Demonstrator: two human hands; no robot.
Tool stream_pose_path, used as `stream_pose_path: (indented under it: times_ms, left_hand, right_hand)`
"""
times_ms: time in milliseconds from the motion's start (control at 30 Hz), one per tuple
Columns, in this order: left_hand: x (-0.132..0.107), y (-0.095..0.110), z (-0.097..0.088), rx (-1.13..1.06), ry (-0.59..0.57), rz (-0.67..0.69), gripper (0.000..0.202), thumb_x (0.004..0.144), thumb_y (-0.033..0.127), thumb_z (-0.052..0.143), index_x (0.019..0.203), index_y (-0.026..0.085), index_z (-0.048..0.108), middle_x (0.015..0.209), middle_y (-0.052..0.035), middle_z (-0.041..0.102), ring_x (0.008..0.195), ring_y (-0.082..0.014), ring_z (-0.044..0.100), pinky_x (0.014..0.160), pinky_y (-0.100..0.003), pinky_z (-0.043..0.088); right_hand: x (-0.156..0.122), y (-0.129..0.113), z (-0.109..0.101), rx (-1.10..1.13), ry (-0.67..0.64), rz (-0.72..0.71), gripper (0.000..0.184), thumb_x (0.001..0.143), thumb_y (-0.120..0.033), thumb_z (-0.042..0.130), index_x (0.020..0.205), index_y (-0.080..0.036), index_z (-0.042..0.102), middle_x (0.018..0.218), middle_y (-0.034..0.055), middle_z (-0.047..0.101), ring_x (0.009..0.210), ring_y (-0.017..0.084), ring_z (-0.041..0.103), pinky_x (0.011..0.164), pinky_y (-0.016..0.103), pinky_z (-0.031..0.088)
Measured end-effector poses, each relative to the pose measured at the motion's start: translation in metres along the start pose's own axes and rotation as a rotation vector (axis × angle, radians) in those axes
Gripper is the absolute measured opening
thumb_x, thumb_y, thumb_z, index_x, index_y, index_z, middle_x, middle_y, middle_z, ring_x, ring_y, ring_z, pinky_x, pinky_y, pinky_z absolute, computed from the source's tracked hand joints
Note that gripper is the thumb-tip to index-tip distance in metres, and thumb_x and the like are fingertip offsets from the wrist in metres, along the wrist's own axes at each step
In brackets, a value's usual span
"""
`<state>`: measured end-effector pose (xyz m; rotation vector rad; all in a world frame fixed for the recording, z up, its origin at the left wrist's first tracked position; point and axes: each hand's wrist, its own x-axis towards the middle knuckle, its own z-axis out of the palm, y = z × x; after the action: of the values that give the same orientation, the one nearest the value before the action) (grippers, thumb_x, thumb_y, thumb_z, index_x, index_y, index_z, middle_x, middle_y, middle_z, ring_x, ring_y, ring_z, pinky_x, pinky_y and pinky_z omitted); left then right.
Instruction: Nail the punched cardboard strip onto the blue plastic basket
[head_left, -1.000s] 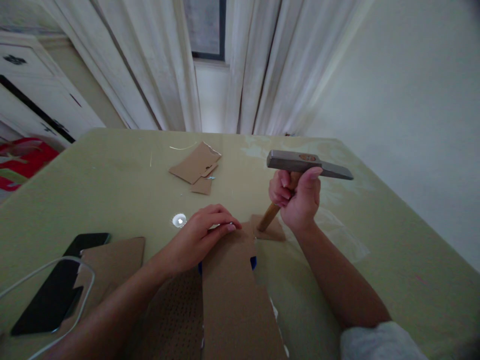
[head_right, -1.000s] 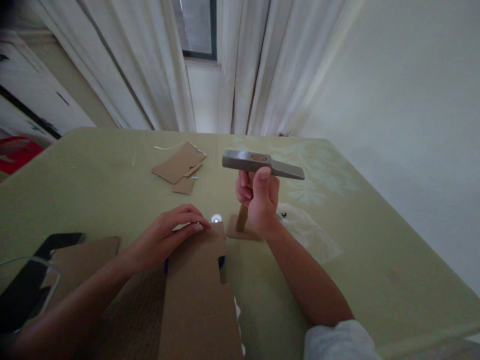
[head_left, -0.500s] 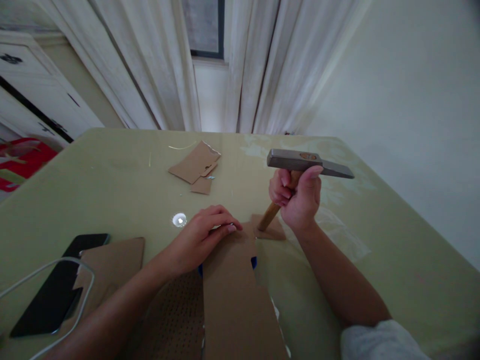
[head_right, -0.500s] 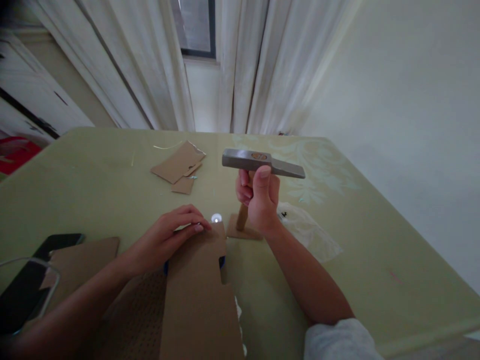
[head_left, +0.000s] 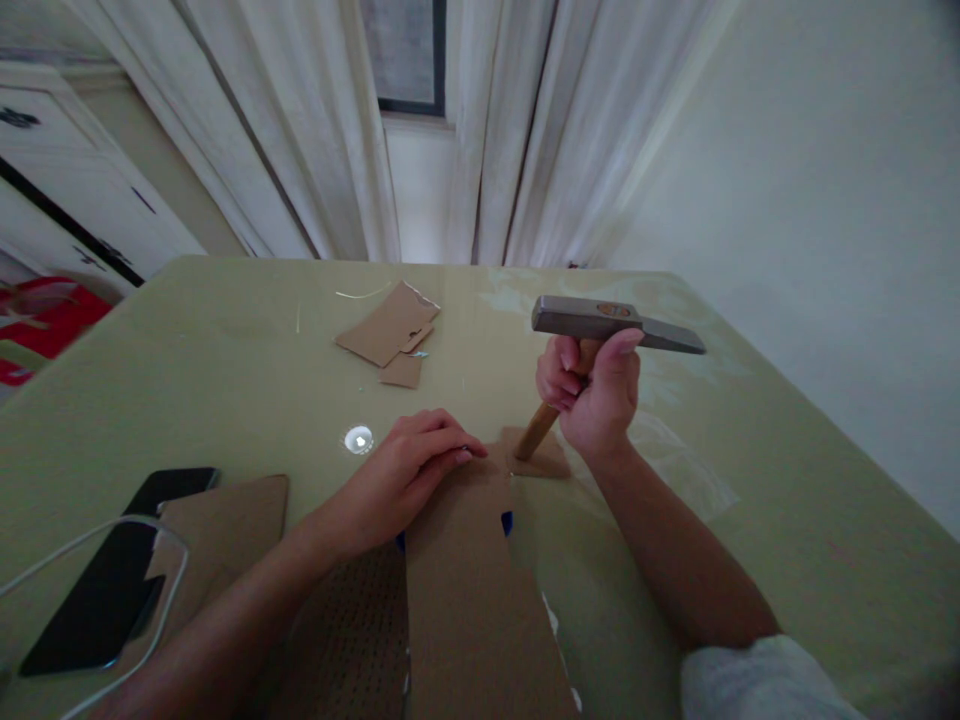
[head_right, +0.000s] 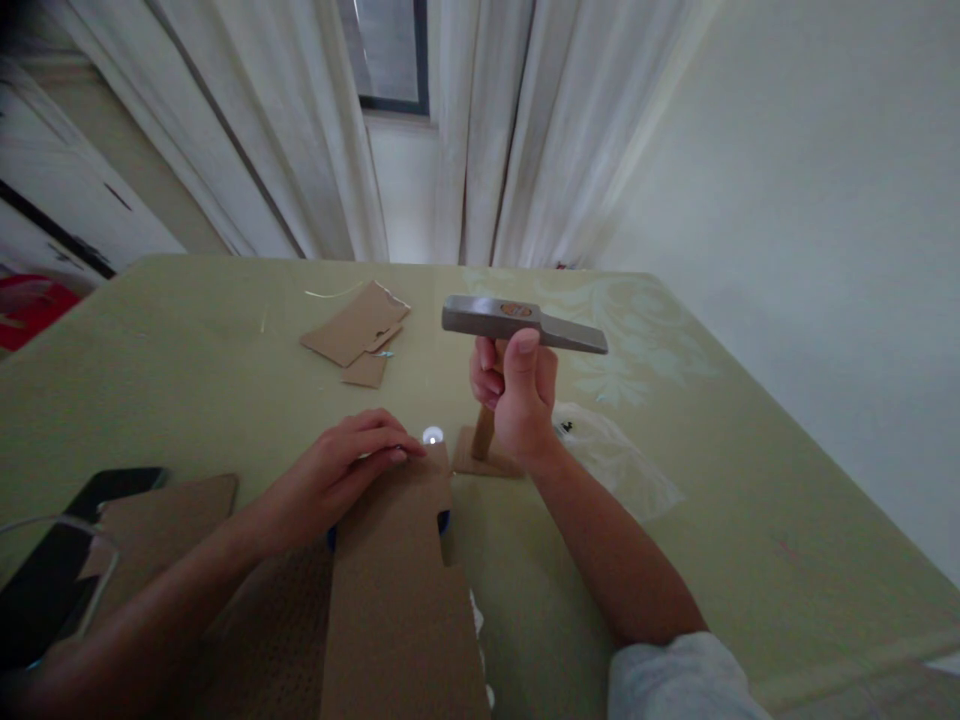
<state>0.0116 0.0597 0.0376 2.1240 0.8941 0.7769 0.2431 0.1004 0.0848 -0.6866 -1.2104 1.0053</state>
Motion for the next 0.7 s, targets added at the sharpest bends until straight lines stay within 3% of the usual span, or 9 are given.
stream_pose_path:
  times_ms: [200, 700]
  left_hand:
    - [-0.002, -0.001, 0.004, 0.030, 0.022, 0.030, 0.028, 0.116, 0.027, 0.055, 0.122, 0.027, 0.082, 0.113, -0.0057, 0.075, 0.105, -0.0210, 0.069, 0.095, -0.033, 0.051]
    - [0.000, 0.000, 0.011, 0.049, 0.071, 0.067, 0.025, 0.113, 0.023, 0.059, 0.107, 0.021, 0.084, 0.101, -0.0062, 0.078, 0.096, -0.0204, 0.069, 0.088, -0.033, 0.050]
  right_hand:
    - [0.000, 0.000, 0.000, -0.046, 0.017, 0.012, 0.072, 0.092, -0.095, 0.057, 0.071, -0.027, 0.045, 0.055, -0.0108, 0.026, 0.042, 0.008, 0.016, 0.038, 0.023, 0.017]
    - [0.000, 0.003, 0.001, -0.008, -0.011, -0.010, 0.069, 0.095, -0.091, 0.059, 0.072, -0.026, 0.047, 0.056, -0.0103, 0.026, 0.043, 0.008, 0.015, 0.038, 0.024, 0.015]
